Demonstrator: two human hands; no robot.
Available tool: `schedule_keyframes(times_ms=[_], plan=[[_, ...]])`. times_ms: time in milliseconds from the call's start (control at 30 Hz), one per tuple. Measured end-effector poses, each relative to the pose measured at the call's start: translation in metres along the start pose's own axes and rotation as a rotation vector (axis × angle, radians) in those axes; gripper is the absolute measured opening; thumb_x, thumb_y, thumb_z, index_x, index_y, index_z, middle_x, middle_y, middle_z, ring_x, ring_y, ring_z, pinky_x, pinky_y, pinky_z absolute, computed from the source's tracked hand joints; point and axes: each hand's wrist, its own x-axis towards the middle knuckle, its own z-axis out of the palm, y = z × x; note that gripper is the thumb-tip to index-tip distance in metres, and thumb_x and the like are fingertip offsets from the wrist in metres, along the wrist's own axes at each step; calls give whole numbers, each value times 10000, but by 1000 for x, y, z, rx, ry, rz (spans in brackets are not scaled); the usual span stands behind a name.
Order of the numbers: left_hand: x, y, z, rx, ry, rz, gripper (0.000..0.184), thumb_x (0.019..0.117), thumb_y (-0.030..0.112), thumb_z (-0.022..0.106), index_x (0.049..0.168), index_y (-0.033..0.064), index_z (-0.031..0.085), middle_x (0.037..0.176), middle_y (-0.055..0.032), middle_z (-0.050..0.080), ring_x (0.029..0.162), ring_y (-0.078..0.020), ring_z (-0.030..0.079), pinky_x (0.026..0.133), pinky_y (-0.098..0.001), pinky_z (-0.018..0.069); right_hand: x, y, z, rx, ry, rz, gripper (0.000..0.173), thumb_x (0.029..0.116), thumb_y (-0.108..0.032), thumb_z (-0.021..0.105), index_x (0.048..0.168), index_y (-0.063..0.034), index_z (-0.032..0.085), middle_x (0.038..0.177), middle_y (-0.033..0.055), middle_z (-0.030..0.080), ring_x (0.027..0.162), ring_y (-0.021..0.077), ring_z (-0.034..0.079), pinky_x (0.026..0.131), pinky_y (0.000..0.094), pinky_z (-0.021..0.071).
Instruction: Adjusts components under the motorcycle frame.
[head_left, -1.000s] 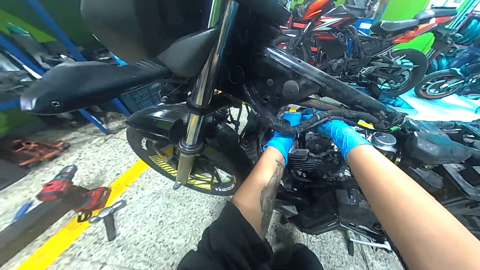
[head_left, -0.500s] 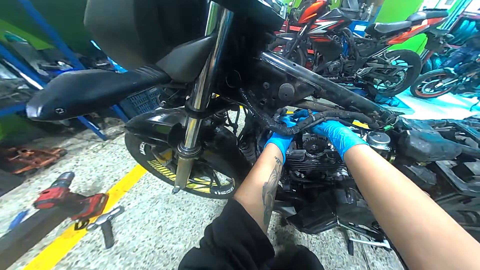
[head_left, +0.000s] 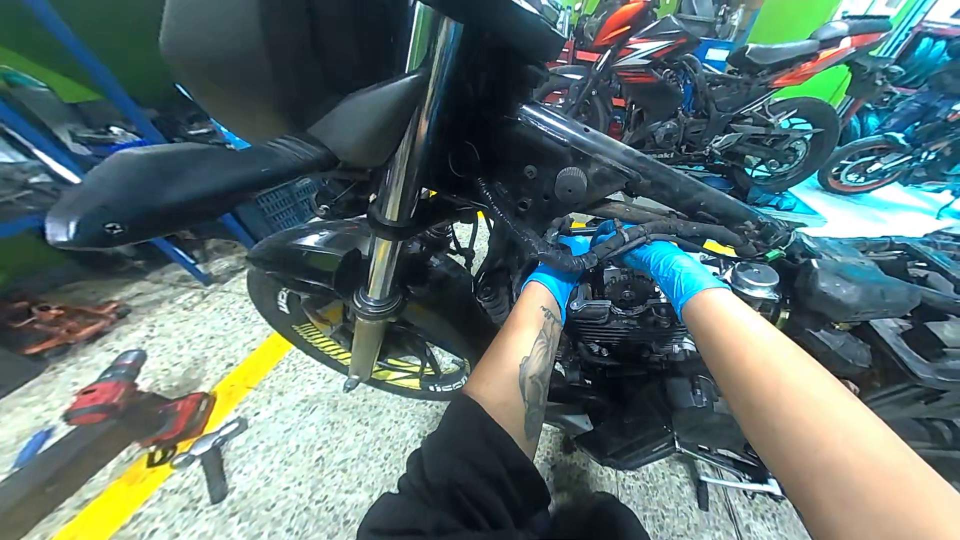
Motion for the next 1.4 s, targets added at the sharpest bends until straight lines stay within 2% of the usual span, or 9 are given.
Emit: schedule_keyframes(times_ms=[67, 300, 367, 433, 467, 667, 800, 1067, 1400], plan=[[-4, 5, -5, 23, -3, -44, 316, 974, 202, 695, 1188, -23, 636, 993, -127, 647, 830, -155, 598, 774, -326, 531, 6, 3, 6, -10, -22, 11, 379, 1064, -251, 558, 1371, -36, 619, 1404, 222, 607, 1344, 373, 547, 1113, 563, 396], [-18, 12, 7, -233, 130, 63, 187, 898, 103, 767, 1009, -5, 661, 752, -43, 635, 572, -81, 555, 535, -244, 499, 8, 11, 9, 173, 11, 42, 452, 1015, -280, 636, 1433, -115, 592, 1445, 157, 600, 1373, 327, 534, 1139, 565, 399], [-24, 17, 3, 1, 83, -7, 195, 996, 149, 660, 1098, -17, 658, 897, -93, 646, 736, -123, 594, 683, -272, 522, 6, 9, 4, 158, -48, 80, 435, 1028, -302, 613, 1412, -98, 604, 1432, 167, 606, 1359, 339, 544, 1124, 580, 411], [-30, 21, -3, 244, 16, -37, 315, 1047, 151, 577, 1297, -35, 620, 1261, -198, 650, 1168, -242, 616, 1051, -401, 466, 0, 4, -3, 141, -121, 142, 421, 1049, -326, 578, 1364, -52, 635, 1409, 189, 617, 1345, 349, 553, 1112, 578, 410], [-30, 21, -3, 282, 17, -10, 311, 1048, 142, 569, 1291, -43, 623, 1277, -222, 641, 1197, -277, 603, 1067, -432, 446, 1, 4, -3, 128, -132, 143, 417, 1051, -326, 572, 1357, -50, 638, 1405, 188, 620, 1344, 345, 556, 1110, 575, 415], [-22, 23, -6, -12, -19, -23, 290, 1052, 94, 549, 1290, -61, 607, 1194, -196, 661, 1029, -202, 634, 969, -326, 497, 6, 4, -1, 138, -133, 170, 418, 1039, -334, 588, 1355, -65, 640, 1408, 180, 619, 1339, 336, 561, 1101, 577, 425], [-5, -15, -1, 6, 63, -30, 264, 1036, 126, 591, 1232, -49, 611, 992, -146, 643, 758, -139, 601, 722, -284, 535, -2, -1, -6, 167, -148, 223, 416, 1045, -354, 581, 1335, -63, 647, 1399, 174, 622, 1332, 330, 563, 1091, 573, 427], [-36, 28, -5, 294, -23, -179, 375, 1059, 194, 565, 1375, -6, 578, 1397, -198, 588, 1319, -283, 541, 1139, -425, 389, -3, -1, -8, 136, -163, 220, 411, 1054, -353, 564, 1310, -47, 660, 1386, 179, 630, 1322, 328, 572, 1090, 565, 430], [-25, 1, 1, 307, 19, -89, 349, 1054, 207, 567, 1352, 28, 591, 1297, -177, 625, 1164, -235, 603, 1011, -395, 485, 6, 9, 2, 231, -107, 177, 413, 1026, -361, 610, 1332, -87, 651, 1372, 160, 637, 1302, 313, 580, 1076, 559, 440]])
